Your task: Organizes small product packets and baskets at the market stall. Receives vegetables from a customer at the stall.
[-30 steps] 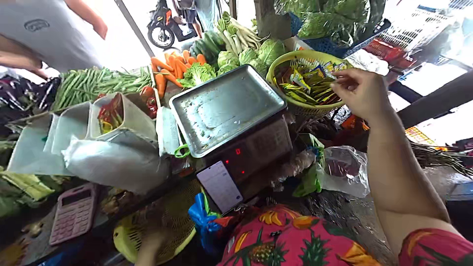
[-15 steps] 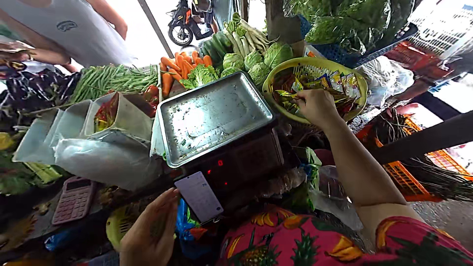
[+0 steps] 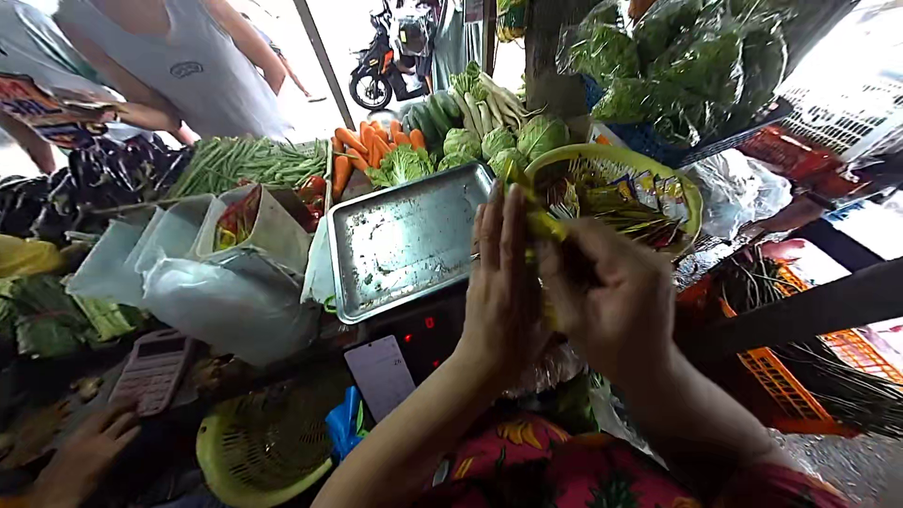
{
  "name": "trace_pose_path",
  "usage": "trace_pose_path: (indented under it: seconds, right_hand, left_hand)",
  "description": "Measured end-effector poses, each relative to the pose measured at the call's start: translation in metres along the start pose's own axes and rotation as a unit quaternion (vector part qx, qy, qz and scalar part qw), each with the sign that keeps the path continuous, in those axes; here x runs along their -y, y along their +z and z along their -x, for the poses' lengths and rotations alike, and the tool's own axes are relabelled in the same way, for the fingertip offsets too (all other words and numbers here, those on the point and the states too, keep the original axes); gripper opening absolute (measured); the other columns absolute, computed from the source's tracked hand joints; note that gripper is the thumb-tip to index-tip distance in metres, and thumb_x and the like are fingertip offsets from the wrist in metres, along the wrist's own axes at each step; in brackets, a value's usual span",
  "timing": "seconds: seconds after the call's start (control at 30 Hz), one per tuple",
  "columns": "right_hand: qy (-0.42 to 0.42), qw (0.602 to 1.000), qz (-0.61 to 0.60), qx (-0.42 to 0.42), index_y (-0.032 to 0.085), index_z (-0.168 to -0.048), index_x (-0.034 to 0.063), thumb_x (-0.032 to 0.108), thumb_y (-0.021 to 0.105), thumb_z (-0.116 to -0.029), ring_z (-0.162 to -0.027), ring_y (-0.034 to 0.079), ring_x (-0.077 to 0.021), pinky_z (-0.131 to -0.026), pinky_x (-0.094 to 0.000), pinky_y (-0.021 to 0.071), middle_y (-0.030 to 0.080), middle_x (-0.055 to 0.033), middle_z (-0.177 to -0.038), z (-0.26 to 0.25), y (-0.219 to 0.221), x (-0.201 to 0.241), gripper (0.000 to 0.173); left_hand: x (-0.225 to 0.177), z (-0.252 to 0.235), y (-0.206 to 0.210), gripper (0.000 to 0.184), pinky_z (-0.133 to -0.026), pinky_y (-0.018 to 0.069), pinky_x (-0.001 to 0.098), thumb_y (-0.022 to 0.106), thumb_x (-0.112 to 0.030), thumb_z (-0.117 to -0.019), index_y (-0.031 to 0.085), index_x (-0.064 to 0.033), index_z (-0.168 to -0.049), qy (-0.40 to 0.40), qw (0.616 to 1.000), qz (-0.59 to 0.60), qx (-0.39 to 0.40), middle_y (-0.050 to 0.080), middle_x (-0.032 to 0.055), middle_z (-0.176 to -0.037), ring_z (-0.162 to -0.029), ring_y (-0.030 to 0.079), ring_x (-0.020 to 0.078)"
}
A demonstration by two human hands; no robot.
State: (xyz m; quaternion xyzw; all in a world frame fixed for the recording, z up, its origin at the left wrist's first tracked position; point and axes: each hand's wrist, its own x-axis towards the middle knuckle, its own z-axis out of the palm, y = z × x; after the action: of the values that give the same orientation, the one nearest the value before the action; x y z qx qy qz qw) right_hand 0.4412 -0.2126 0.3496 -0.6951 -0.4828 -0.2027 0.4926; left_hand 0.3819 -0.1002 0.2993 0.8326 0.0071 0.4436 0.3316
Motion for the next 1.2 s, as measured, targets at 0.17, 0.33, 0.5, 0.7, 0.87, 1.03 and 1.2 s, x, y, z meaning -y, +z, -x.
trace_pose_path:
  seconds: [0.17,0.33,0.5,0.7,0.87,1.03,1.2]
  right_hand:
    - [-0.006,0.977,-0.191,0.092,0.069,-0.12,0.0068,0.049,0.048,-0.1063,-0.104,0.063,-0.0043,-0.09,-0.0266,0.054,0.07,-0.0005,-0.112,0.012,0.01,-0.01,0.049]
    - [0.129,0.961,-0.173,0.174,0.049,-0.147,0.0074,0.036,0.063,-0.1009,-0.107,0.067,-0.0071,-0.094,-0.0276,0.0572,0.068,-0.0045,-0.122,0.023,0.03,-0.017,0.056]
    - [0.135,0.957,-0.23,0.119,0.061,-0.127,0.0042,0.019,0.067,-0.0987,-0.104,0.067,-0.0057,-0.094,-0.0242,0.0568,0.071,-0.0024,-0.111,0.052,0.051,-0.014,0.033]
    - [0.09,0.969,-0.15,0.175,0.059,-0.145,0.0119,0.036,0.042,-0.1098,-0.122,0.057,-0.0203,-0.103,-0.041,0.0493,0.06,-0.0121,-0.131,0.062,0.056,-0.015,0.045]
    - [0.137,0.971,0.182,0.075,0.07,-0.127,0.0075,0.024,0.062,-0.1012,-0.109,0.066,-0.0357,-0.091,-0.0573,0.0536,0.07,-0.0168,-0.116,0.012,0.023,-0.093,0.031]
    - [0.287,0.895,0.259,0.22,0.076,-0.113,0.0054,0.024,0.063,-0.1021,-0.113,0.067,-0.0394,-0.096,-0.0603,0.0501,0.073,-0.0196,-0.113,-0.017,0.025,-0.129,0.025]
    - [0.215,0.933,0.265,0.117,0.072,-0.11,-0.0036,0.019,0.058,-0.1041,-0.095,0.07,-0.0489,-0.081,-0.0686,0.0521,0.072,-0.0276,-0.098,-0.02,0.021,-0.122,0.027]
  left_hand:
    - [0.008,0.022,-0.04,0.066,-0.095,0.0552,0.0239,0.059,-0.01,-0.0999,0.029,-0.0085,-0.158,-0.053,0.983,0.174,0.012,0.06,0.007,-0.132,-0.108,0.063,0.0045]
    - [0.004,0.051,-0.071,0.024,-0.087,0.0619,0.0293,0.075,-0.007,-0.0898,0.072,-0.0133,-0.113,-0.246,0.886,0.392,0.017,0.077,-0.0044,-0.101,-0.093,0.073,0.0074]
    - [0.004,0.064,-0.089,0.024,-0.08,0.0635,0.033,0.078,-0.027,-0.0858,0.074,-0.0121,-0.105,-0.43,0.709,0.557,0.039,0.077,0.0055,-0.095,-0.086,0.075,0.0139]
    - [0.003,0.071,-0.085,0.017,-0.079,0.0643,0.035,0.061,-0.003,-0.0925,0.069,-0.005,-0.107,-0.464,0.732,0.499,-0.003,0.077,0.0096,-0.094,-0.084,0.076,0.0168]
    - [0.017,0.079,-0.089,0.055,-0.086,0.0613,0.0562,0.06,-0.01,-0.0957,0.05,-0.0102,-0.15,-0.407,0.697,0.586,0.066,0.066,0.0215,-0.131,-0.111,0.07,0.0364]
    - [0.018,0.081,-0.088,0.057,-0.086,0.0582,0.0655,0.065,-0.026,-0.0921,0.054,-0.0121,-0.147,-0.438,0.612,0.655,0.063,0.066,0.0241,-0.127,-0.116,0.066,0.0456]
    - [0.011,0.072,-0.092,0.061,-0.074,0.0638,0.0544,0.067,-0.031,-0.0902,0.053,-0.0127,-0.146,-0.459,0.573,0.678,0.04,0.068,0.0223,-0.121,-0.108,0.07,0.0404]
